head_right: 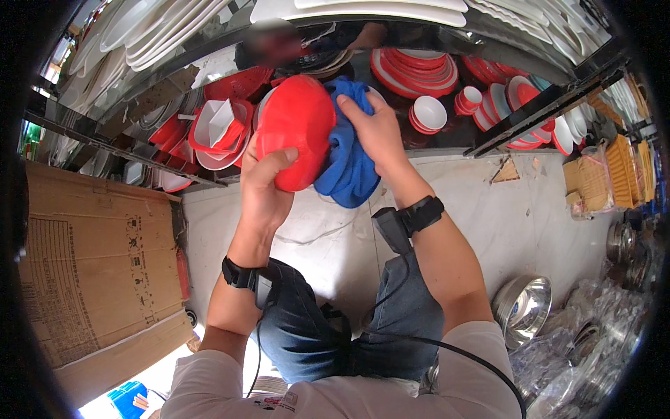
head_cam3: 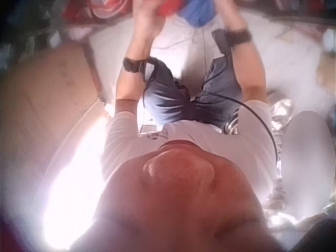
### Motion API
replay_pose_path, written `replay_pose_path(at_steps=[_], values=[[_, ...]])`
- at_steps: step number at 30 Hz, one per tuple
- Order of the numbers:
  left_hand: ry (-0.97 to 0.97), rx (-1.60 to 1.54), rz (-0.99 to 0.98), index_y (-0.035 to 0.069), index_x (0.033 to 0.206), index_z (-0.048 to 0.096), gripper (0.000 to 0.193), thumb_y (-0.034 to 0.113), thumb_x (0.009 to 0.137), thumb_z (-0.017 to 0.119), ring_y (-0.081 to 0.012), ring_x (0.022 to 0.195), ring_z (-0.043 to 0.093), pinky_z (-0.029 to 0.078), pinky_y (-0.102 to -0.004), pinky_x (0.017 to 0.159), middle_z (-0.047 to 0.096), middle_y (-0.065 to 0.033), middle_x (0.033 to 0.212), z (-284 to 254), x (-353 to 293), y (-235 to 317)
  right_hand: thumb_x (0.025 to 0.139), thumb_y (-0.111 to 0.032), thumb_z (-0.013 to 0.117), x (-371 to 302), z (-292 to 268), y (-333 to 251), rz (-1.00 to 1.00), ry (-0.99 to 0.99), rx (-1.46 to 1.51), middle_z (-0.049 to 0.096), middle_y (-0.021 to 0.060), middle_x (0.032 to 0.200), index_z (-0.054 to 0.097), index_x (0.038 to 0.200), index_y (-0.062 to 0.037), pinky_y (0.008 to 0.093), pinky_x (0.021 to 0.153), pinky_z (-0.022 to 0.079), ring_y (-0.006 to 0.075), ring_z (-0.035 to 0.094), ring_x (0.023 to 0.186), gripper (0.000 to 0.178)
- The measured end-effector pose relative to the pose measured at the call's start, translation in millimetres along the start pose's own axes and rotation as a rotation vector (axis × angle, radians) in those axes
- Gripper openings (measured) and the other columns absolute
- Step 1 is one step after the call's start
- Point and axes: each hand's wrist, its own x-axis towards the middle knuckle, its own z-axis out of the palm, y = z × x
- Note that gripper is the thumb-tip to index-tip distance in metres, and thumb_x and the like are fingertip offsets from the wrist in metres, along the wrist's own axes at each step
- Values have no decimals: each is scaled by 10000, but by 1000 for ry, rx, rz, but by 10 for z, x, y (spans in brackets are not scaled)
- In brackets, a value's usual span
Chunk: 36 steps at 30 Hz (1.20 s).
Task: The person sits on the floor in front of a metal dish rack and wipes red and white bowls and plates with a blue cloth. The person handles items one at a time, wiping the interior and exterior surfaces before placing them back into the rack.
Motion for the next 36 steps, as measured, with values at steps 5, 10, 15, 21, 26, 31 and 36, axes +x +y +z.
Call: replay_pose_path(at_steps=[5, 10, 15, 21, 26, 31, 36], values=[[47, 175, 125, 4, 1152, 679, 279, -27, 875, 665, -71, 847, 615, 491, -247, 767, 695, -15, 1009, -136, 94, -130, 974, -376, 744, -176, 248, 63, 62, -106, -145, 764, 106, 1008, 722, 1164, 27, 304, 792, 543, 157, 693, 878, 445], [196, 416, 254, 6, 1042, 688, 149, -29, 900, 662, -39, 783, 552, 453, -222, 701, 657, 30, 915, -162, 123, -136, 1005, -246, 735, -360, 399, 16, 1, -253, -39, 746, 20, 1047, 717, 1210, -3, 239, 839, 535, 60, 657, 928, 318], [167, 471, 166, -6, 1026, 683, 214, -72, 840, 598, -34, 704, 530, 440, -223, 620, 626, 39, 822, -225, 162, -212, 917, -335, 802, -385, 382, -101, -169, -191, -51, 727, 68, 928, 722, 1057, -3, 317, 758, 524, 133, 649, 833, 369], [40, 476, 77, -12, 1009, 675, 221, -88, 823, 584, -45, 712, 535, 456, -239, 630, 624, 46, 829, -217, 178, -268, 866, -295, 827, -365, 296, -199, -522, -114, -424, 722, 154, 891, 727, 1020, -10, 370, 751, 542, 290, 696, 787, 339], [-122, 646, 12, -14, 1074, 666, 252, -85, 840, 605, -45, 800, 568, 487, -234, 708, 636, 23, 904, -243, 119, -227, 881, -314, 819, -258, 209, -181, -434, 6, -345, 714, 147, 836, 707, 987, 10, 364, 720, 532, 261, 671, 739, 359], [-257, 702, 1, -7, 1029, 646, 201, -84, 843, 631, -33, 775, 513, 453, -236, 687, 583, 46, 861, -139, 16, -198, 942, -365, 762, -43, 54, -81, -293, 87, -215, 743, 163, 910, 710, 1040, 41, 345, 779, 532, 180, 663, 793, 421], [-291, 699, 44, -2, 1040, 663, 209, -77, 844, 655, -26, 799, 514, 446, -226, 712, 610, 48, 894, -96, -54, -210, 956, -358, 748, 9, 1, -2, -128, 91, -83, 768, 140, 1003, 728, 1092, 34, 335, 843, 528, 160, 668, 873, 415]])
